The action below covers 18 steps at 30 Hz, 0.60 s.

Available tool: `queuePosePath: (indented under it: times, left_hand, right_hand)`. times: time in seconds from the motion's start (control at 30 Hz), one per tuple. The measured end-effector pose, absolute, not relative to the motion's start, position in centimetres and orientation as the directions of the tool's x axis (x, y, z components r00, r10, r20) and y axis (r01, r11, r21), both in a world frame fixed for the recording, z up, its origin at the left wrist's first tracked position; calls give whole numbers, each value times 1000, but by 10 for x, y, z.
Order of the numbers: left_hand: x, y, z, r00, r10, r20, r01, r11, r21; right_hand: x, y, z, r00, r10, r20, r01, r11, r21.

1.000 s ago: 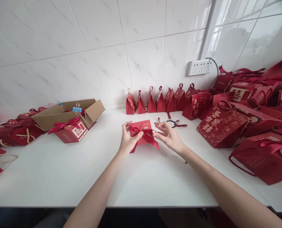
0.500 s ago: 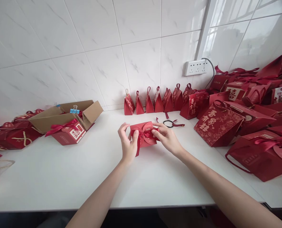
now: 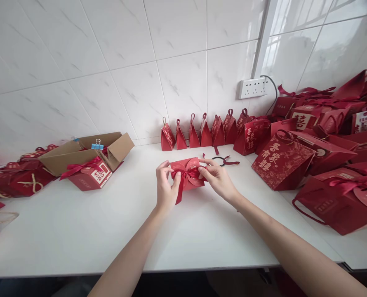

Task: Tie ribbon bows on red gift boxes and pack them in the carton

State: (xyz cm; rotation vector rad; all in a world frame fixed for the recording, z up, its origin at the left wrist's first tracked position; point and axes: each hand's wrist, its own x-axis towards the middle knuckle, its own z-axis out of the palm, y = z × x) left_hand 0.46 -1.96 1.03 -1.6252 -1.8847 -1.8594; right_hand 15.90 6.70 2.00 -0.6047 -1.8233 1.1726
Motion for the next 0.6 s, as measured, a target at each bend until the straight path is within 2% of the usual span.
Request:
queuePosePath:
  times: [0.1, 0.3, 0.47, 0.6]
  left_hand:
    - [4, -20, 11, -436, 604, 667, 690, -252, 678]
    - [2, -18, 12, -461, 667, 586, 565, -289, 773]
    - [-1, -16, 13, -521, 702, 486, 444, -263, 856]
    - [2, -17, 14, -531, 694, 486, 459, -246, 854]
  right_hand:
    - [158, 67, 20, -514, 749, 418, -36, 468, -883]
    - [159, 67, 20, -513, 754, 409, -48, 451, -891]
    - [159, 67, 22, -484, 776, 405, 17, 471, -882]
    - [158, 68, 23, -481, 793, 373, -23, 415, -910]
